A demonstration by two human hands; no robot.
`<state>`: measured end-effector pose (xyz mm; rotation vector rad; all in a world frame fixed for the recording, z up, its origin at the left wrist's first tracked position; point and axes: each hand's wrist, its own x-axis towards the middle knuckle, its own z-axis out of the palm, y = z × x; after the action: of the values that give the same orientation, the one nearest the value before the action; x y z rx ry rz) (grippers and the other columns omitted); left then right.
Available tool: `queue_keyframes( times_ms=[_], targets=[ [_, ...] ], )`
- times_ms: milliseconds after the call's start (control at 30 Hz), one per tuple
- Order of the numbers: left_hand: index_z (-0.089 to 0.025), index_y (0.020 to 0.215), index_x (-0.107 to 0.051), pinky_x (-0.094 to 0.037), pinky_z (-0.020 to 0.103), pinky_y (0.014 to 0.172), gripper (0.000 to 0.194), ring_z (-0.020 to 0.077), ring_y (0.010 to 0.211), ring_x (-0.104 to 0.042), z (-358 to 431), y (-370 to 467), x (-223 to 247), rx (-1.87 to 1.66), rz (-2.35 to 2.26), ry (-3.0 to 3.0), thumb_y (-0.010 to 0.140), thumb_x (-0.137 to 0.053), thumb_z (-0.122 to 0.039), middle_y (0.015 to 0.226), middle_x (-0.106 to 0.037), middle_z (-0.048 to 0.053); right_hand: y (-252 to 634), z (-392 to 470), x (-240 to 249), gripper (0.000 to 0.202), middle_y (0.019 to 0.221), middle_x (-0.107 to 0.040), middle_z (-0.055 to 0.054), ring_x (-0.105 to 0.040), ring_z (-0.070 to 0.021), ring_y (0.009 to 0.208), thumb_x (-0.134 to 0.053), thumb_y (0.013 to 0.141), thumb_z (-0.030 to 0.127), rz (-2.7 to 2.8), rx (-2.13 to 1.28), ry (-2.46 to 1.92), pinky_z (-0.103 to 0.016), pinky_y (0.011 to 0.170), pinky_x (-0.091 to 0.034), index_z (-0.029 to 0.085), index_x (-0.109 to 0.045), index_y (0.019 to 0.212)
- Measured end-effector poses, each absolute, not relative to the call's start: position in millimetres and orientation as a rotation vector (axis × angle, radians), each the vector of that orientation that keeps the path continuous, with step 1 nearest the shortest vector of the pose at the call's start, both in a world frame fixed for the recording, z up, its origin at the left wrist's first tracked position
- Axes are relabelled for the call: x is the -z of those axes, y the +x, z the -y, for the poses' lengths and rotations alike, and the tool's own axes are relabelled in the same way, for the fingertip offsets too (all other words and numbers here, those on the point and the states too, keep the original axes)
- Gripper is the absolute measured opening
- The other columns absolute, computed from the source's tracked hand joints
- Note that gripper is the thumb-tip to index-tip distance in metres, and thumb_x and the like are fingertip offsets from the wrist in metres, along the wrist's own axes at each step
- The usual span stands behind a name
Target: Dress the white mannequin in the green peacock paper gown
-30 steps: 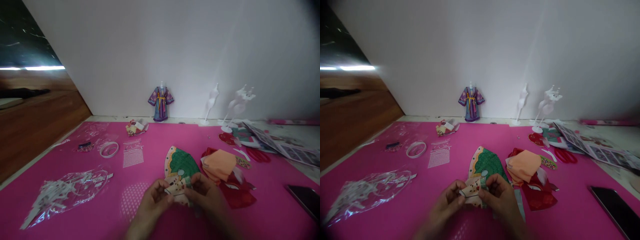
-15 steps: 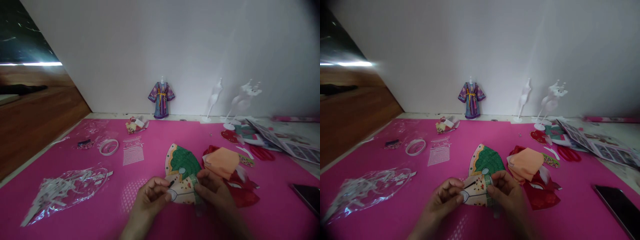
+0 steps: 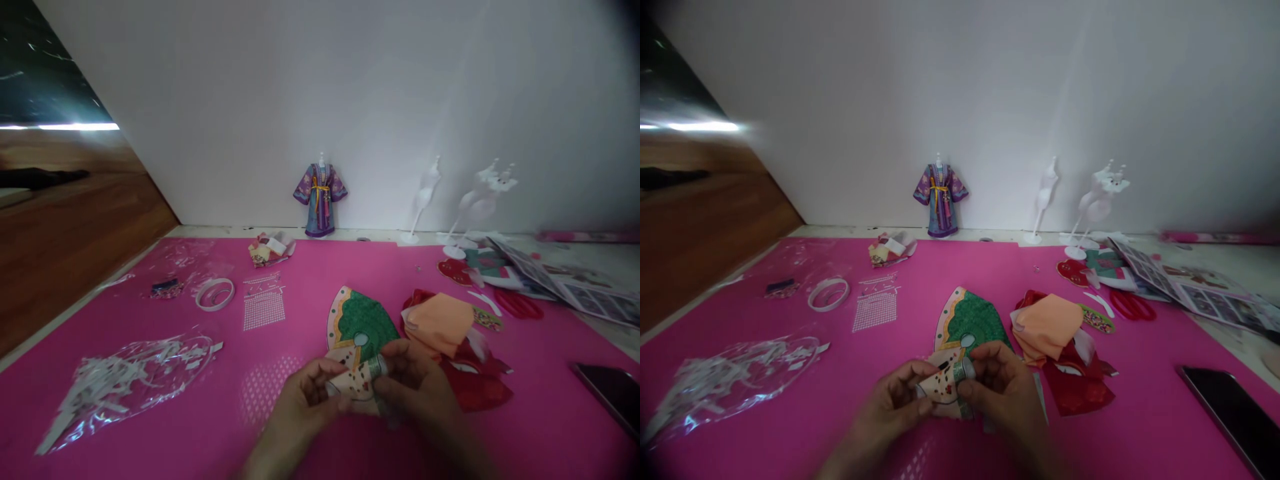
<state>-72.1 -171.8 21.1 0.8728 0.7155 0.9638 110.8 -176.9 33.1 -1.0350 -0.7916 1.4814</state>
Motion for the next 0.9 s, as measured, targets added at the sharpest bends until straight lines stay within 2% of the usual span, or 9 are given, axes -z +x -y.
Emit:
queue_keyframes(
  times_ms=[100, 233, 300, 400, 500, 567, 667, 767, 900],
  targets=[
    [-0.016, 0.072, -0.062, -0.044, 0.021, 0.062, 0.023, 0.0098, 0.062, -0.059, 170, -73, -16, -0.968, -0.807, 0.870, 0.070, -0.081, -0.030, 0.069, -0.068, -0.001, 112, 176, -36, 0.041, 0.064, -0.068, 0.003, -0.062, -0.0118, 0.054, -0.087, 0.059, 0.035, 0.785, -1.468, -1.069, -0.021, 0.049, -0.050, 0.021, -0.059, 0.086],
    [-0.016, 0.070, -0.060, -0.041, 0.020, 0.059, 0.026, 0.0090, 0.060, -0.057, 169, -74, -16, -0.979, -0.829, 0.867, 0.069, -0.081, -0.032, 0.066, -0.067, -0.002, 116, 172, -34, 0.034, 0.071, -0.069, 0.000, -0.066, -0.0136, 0.061, -0.073, 0.077, 0.044, 0.796, -1.523, -0.980, -0.024, 0.055, -0.051, 0.020, -0.061, 0.098],
    [-0.016, 0.070, -0.060, -0.041, 0.020, 0.059, 0.027, 0.0091, 0.060, -0.057, 168, -74, -19, -0.984, -0.830, 0.874, 0.067, -0.082, -0.032, 0.065, -0.066, -0.003, 115, 171, -33, 0.039, 0.079, -0.070, -0.003, -0.067, -0.0163, 0.067, -0.071, 0.077, 0.047, 0.874, -1.574, -0.922, -0.027, 0.058, -0.052, 0.021, -0.060, 0.104],
    [-0.017, 0.070, -0.060, -0.042, 0.021, 0.060, 0.029, 0.0096, 0.061, -0.057, 167, -73, -24, -0.969, -0.838, 0.876, 0.064, -0.083, -0.033, 0.066, -0.066, -0.002, 110, 171, -34, 0.047, 0.085, -0.069, -0.002, -0.067, -0.0173, 0.076, -0.081, 0.066, 0.035, 0.994, -1.517, -0.944, -0.029, 0.067, -0.054, 0.022, -0.061, 0.106],
    [-0.016, 0.070, -0.061, -0.043, 0.023, 0.063, 0.030, 0.0119, 0.063, -0.059, 165, -72, -26, -0.969, -0.893, 0.871, 0.058, -0.085, -0.030, 0.068, -0.068, -0.001, 106, 172, -39, 0.047, 0.075, -0.067, 0.002, -0.064, -0.0145, 0.067, -0.081, 0.060, 0.020, 1.039, -1.388, -1.050, -0.026, 0.062, -0.053, 0.023, -0.063, 0.103],
    [-0.017, 0.070, -0.062, -0.044, 0.023, 0.064, 0.030, 0.0130, 0.065, -0.061, 164, -72, -27, -0.992, -0.928, 0.857, 0.055, -0.086, -0.026, 0.069, -0.069, 0.000, 106, 174, -44, 0.046, 0.072, -0.067, 0.003, -0.063, -0.0148, 0.064, -0.078, 0.062, 0.016, 1.075, -1.316, -1.088, -0.025, 0.055, -0.051, 0.024, -0.065, 0.105],
    [-0.016, 0.070, -0.063, -0.044, 0.022, 0.064, 0.027, 0.0119, 0.064, -0.061, 163, -73, -25, -1.010, -0.952, 0.844, 0.056, -0.085, -0.024, 0.069, -0.070, 0.000, 109, 178, -51, 0.035, 0.074, -0.067, 0.000, -0.065, -0.0178, 0.072, -0.069, 0.067, 0.012, 1.270, -1.166, -1.156, -0.026, 0.056, -0.051, 0.025, -0.071, 0.099],
    [-0.016, 0.070, -0.064, -0.045, 0.023, 0.065, 0.025, 0.0122, 0.064, -0.062, 163, -74, -23, -1.031, -0.935, 0.826, 0.059, -0.084, -0.024, 0.070, -0.072, 0.001, 113, 185, -52, 0.032, 0.077, -0.069, -0.002, -0.066, -0.0177, 0.075, -0.056, 0.071, 0.003, 1.602, -0.938, -1.131, -0.027, 0.063, -0.052, 0.025, -0.075, 0.082],
    [-0.016, 0.075, -0.065, -0.047, 0.027, 0.075, 0.022, 0.0156, 0.076, -0.066, 161, -78, -18, -1.069, -0.944, 0.796, 0.063, -0.082, -0.024, 0.085, -0.075, 0.005, 130, 193, -34, 0.028, 0.087, -0.073, -0.004, -0.066, -0.0184, 0.081, -0.053, 0.083, 0.008, 1.959, -0.638, -1.045, -0.035, 0.081, -0.051, 0.027, -0.074, 0.085]
  ],
)
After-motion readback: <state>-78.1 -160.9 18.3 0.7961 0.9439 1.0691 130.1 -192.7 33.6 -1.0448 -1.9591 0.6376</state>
